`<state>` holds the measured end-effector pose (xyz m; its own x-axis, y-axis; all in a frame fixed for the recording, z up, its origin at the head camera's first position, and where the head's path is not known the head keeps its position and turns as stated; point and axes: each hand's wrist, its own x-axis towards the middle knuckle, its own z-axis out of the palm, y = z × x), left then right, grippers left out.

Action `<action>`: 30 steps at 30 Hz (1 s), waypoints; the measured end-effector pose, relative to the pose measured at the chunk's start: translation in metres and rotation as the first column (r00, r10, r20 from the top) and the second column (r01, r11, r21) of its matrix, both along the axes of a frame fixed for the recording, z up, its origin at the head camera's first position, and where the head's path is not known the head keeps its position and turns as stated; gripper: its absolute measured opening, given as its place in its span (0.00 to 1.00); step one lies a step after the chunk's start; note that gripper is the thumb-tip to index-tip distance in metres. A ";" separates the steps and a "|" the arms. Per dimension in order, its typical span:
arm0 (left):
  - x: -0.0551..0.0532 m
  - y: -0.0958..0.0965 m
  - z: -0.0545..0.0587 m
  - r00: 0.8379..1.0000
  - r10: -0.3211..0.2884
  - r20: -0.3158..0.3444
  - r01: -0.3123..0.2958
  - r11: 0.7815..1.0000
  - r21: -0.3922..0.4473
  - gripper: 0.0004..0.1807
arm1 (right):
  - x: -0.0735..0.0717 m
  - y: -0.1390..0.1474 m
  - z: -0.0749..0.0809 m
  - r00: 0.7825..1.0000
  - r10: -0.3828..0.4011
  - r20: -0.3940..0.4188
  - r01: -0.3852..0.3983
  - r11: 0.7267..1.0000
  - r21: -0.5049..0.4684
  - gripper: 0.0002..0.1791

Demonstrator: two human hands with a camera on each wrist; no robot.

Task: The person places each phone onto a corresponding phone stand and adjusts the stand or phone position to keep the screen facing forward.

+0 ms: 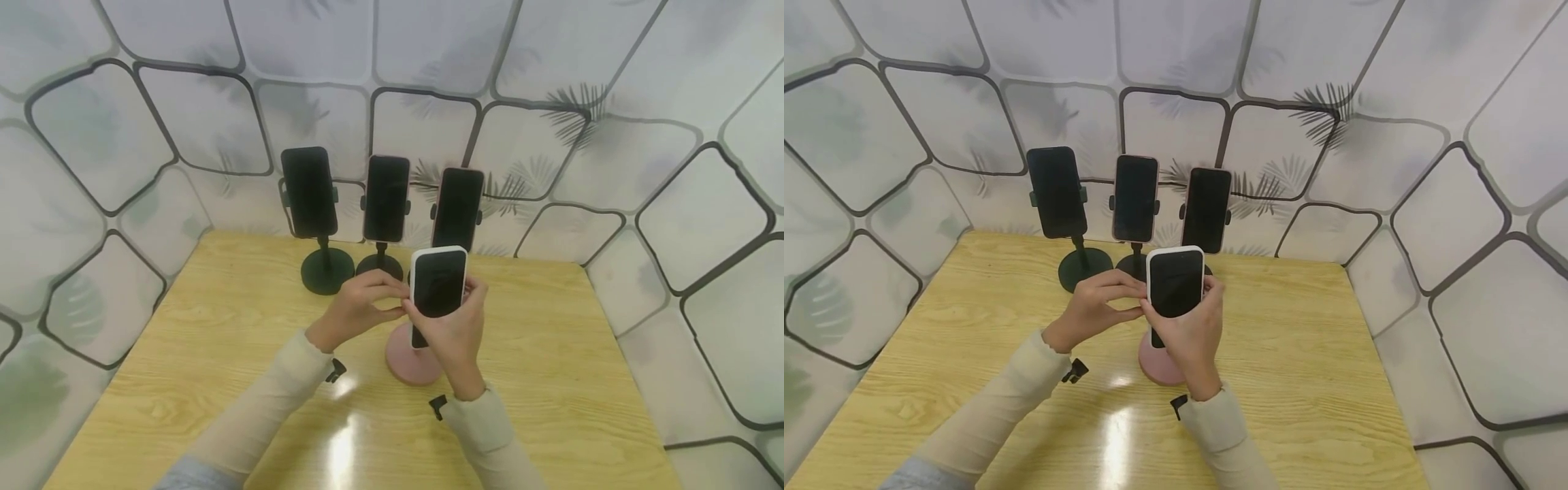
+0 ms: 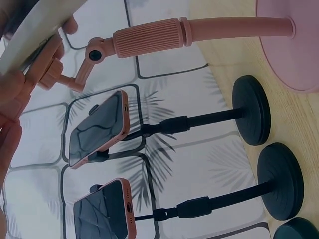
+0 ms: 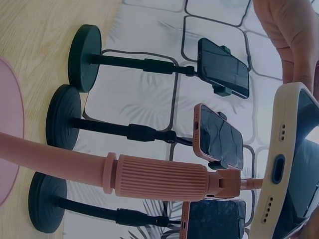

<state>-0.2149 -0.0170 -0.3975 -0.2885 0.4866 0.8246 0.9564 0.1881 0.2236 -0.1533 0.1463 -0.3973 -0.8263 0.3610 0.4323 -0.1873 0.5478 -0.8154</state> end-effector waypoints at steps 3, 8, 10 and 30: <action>0.001 -0.001 0.001 1.000 0.011 -0.006 -0.011 1.000 0.009 0.17 | -0.001 -0.001 -0.001 1.000 0.002 0.003 -0.002 1.000 -0.009 0.47; 0.001 -0.003 0.002 1.000 0.005 0.002 -0.005 1.000 0.012 0.17 | -0.004 0.000 -0.002 0.996 0.062 -0.056 -0.062 0.998 0.004 0.48; 0.001 -0.004 0.002 1.000 -0.005 0.005 0.005 1.000 0.007 0.17 | -0.005 0.000 -0.003 0.992 0.089 -0.090 -0.089 0.996 0.008 0.49; -0.003 -0.005 0.007 1.000 -0.019 0.002 0.019 1.000 0.006 0.16 | -0.014 0.005 -0.005 0.992 0.092 -0.090 -0.096 0.994 -0.048 0.50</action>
<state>-0.2176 -0.0217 -0.3902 -0.2810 0.4870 0.8270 0.9593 0.1685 0.2267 -0.1673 0.1516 -0.4020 -0.8174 0.3077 0.4871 -0.3079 0.4813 -0.8207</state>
